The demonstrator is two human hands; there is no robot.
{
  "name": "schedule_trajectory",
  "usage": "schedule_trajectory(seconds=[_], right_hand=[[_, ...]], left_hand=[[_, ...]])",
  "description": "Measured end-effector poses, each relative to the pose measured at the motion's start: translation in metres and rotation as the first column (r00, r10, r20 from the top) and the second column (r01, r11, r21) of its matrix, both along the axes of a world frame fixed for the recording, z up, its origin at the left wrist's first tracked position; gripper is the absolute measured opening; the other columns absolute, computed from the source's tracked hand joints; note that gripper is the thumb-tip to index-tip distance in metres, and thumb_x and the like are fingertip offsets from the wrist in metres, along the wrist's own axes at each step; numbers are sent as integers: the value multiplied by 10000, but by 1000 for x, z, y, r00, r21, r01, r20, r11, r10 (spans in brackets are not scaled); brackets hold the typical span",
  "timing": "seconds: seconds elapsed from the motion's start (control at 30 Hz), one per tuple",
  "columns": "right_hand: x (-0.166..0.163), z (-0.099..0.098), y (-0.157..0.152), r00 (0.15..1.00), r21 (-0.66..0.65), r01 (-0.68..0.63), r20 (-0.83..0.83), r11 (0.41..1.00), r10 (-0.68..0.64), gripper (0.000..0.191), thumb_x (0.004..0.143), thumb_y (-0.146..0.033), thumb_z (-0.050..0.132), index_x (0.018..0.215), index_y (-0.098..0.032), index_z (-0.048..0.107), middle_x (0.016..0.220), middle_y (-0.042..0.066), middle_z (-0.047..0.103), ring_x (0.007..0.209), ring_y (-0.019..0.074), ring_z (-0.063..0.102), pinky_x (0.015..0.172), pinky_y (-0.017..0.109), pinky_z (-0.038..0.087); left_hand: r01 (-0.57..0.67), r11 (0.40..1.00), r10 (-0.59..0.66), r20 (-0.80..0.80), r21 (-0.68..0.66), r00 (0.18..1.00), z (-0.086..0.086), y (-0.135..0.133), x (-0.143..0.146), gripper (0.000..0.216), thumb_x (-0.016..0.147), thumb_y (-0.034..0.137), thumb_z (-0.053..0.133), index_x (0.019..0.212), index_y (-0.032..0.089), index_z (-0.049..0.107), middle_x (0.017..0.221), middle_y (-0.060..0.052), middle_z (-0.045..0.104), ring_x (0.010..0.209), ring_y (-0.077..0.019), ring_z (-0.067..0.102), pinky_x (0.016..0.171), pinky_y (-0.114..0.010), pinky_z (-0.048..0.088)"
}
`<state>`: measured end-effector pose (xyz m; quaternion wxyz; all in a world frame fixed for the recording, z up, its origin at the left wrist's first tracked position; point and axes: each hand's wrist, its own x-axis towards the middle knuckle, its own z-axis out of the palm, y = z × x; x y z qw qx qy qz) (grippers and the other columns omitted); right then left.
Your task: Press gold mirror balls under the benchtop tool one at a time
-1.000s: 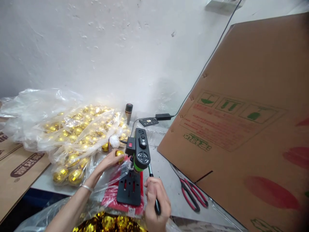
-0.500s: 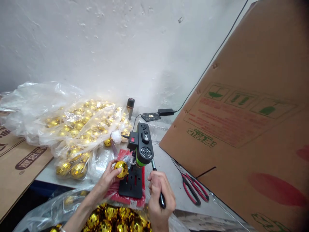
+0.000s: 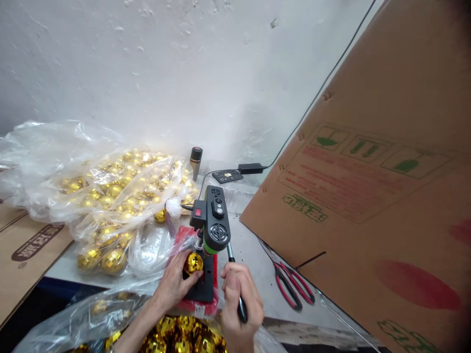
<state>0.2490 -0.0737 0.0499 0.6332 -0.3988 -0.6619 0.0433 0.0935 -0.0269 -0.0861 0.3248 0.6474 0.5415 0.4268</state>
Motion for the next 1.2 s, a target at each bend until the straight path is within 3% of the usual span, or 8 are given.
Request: schedule_trajectory(seconds=[0.27, 0.53, 0.8, 1.07, 1.2], right_hand=[[0, -1, 1, 1000, 20, -2, -1, 1000, 2, 286, 1059, -56, 443, 840, -231, 499, 748, -37, 542, 704, 84, 587, 651, 188, 485], [-1, 0, 2, 1000, 37, -6, -6, 999, 6, 288, 1068, -65, 440, 839, -228, 501, 734, -40, 512, 682, 78, 567, 618, 183, 471], [1, -1, 2, 1000, 51, -14, -5, 999, 14, 302, 1073, -80, 448, 814, -230, 485, 713, -39, 511, 698, 86, 577, 631, 187, 484], [6, -29, 4, 998, 108, 22, 52, 994, -28, 291, 1077, -108, 425, 834, -216, 543, 767, -24, 570, 690, 86, 609, 638, 204, 499], [1, -39, 6, 997, 139, 74, -10, 987, -73, 311, 1084, -137, 428, 808, -215, 551, 774, -29, 590, 665, 83, 598, 625, 218, 481]], left_hand=[[-1, 998, 3, -27, 69, 1000, 0, 4, 5, 493, 842, 356, 817, 1298, 203, 704, 1273, -161, 788, 1199, -388, 750, 1051, -577, 618], [80, 985, -62, -122, 153, 991, -3, -2, 8, 492, 856, 299, 807, 1323, 215, 678, 1256, -153, 766, 1179, -373, 728, 1012, -530, 614], [76, 994, -53, -258, 80, 965, -4, 7, 18, 497, 793, 287, 815, 1267, 210, 685, 1153, -117, 768, 1094, -373, 708, 976, -545, 549], [57, 998, -50, -239, 21, 970, 0, 4, 20, 441, 785, 297, 830, 1194, 205, 692, 1112, -113, 748, 1073, -370, 673, 975, -540, 505], [60, 998, -56, -216, 11, 975, 5, 2, 21, 400, 808, 313, 819, 1178, 224, 695, 1111, -101, 747, 1083, -361, 668, 979, -525, 500]])
